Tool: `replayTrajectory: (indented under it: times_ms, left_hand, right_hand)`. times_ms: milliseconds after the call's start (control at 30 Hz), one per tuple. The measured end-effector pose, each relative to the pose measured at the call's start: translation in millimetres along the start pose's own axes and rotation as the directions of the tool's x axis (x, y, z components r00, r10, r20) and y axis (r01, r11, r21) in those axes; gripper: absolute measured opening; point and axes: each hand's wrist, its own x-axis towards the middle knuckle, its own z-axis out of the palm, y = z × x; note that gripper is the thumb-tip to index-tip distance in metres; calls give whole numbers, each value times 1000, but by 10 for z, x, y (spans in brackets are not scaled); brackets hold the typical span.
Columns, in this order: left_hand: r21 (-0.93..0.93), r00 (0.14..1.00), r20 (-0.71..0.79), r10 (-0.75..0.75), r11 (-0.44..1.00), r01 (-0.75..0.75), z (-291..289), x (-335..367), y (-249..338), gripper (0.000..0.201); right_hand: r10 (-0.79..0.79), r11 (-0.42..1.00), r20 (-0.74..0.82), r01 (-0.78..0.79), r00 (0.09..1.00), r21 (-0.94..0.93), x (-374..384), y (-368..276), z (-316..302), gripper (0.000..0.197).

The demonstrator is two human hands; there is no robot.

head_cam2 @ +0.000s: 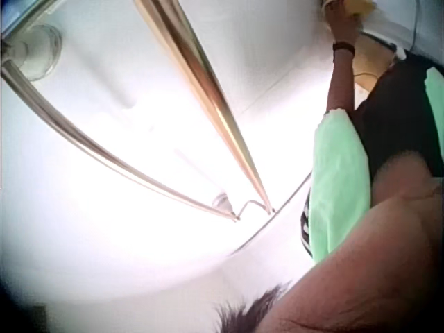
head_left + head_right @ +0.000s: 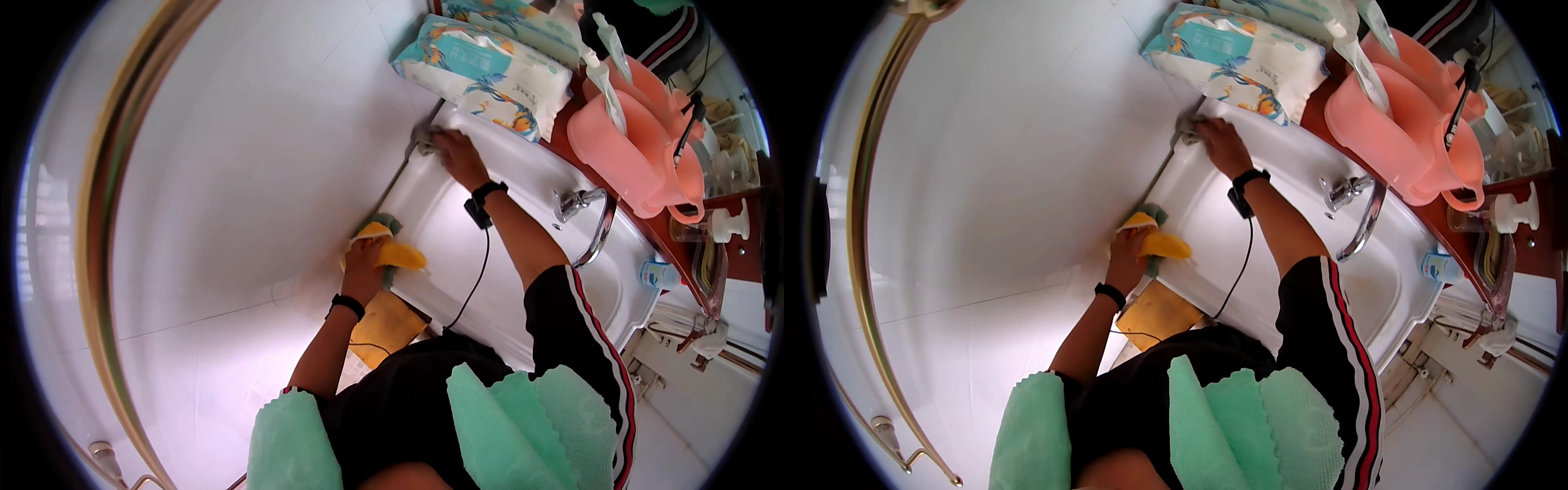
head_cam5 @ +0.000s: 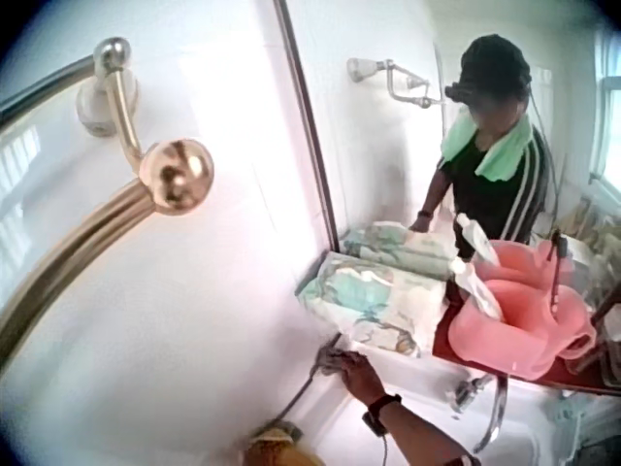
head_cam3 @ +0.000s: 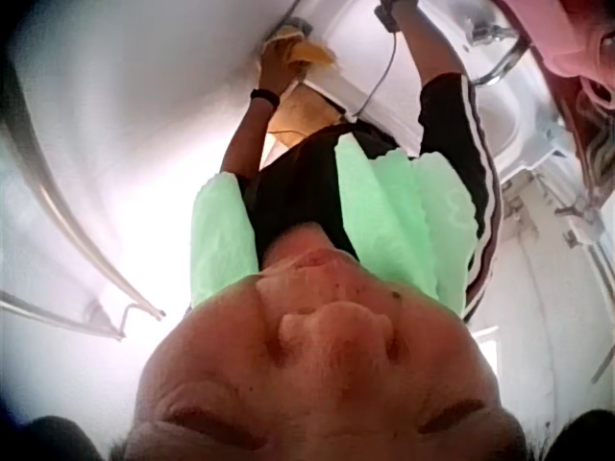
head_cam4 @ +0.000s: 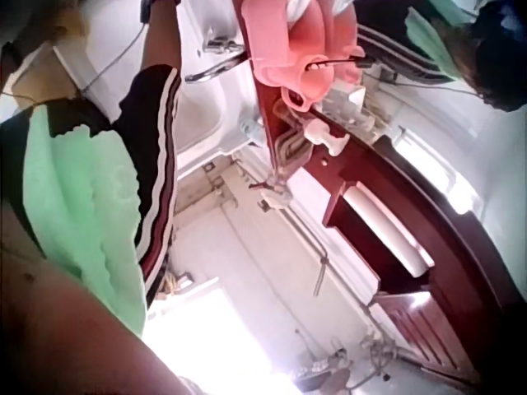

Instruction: The person wipes the edges and basin of a sink using a cloth, rinses the cloth in a bucket of water, and then wipes a wall-mounted towel rack.

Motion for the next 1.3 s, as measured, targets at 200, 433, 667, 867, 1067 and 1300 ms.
replayTrajectory:
  times_ms: [200, 433, 667, 867, 1067, 1300]
  left_hand:
    - [62, 1000, 11, -2, 998, 1, 34, 161, 140, 61]
    - [89, 997, 72, 14, 996, -20, -56, 82, 21, 67]
    - [42, 996, 84, 22, 999, -25, -84, -12, -100, 70]
    - [-136, 991, 90, 97, 987, -85, -169, -112, 48, 70]
    - [22, 981, 62, 185, 982, -187, -227, -406, 51, 70]
    - [3, 990, 39, 133, 991, -133, -258, -1095, -113, 62]
  right_hand:
    - [-72, 864, 46, 85, 996, -496, 266, 333, -277, 32]
    - [57, 850, 1, -48, 998, -525, -148, 319, -518, 36]
    - [194, 637, -248, -314, 949, -704, -700, 259, -679, 45]
    - [257, 754, -84, -254, 963, -606, -583, 251, -52, 42]
    - [245, 849, 94, -167, 965, -501, -649, -395, 339, 43]
    - [420, 904, 473, -313, 774, -291, -1457, -433, -232, 38]
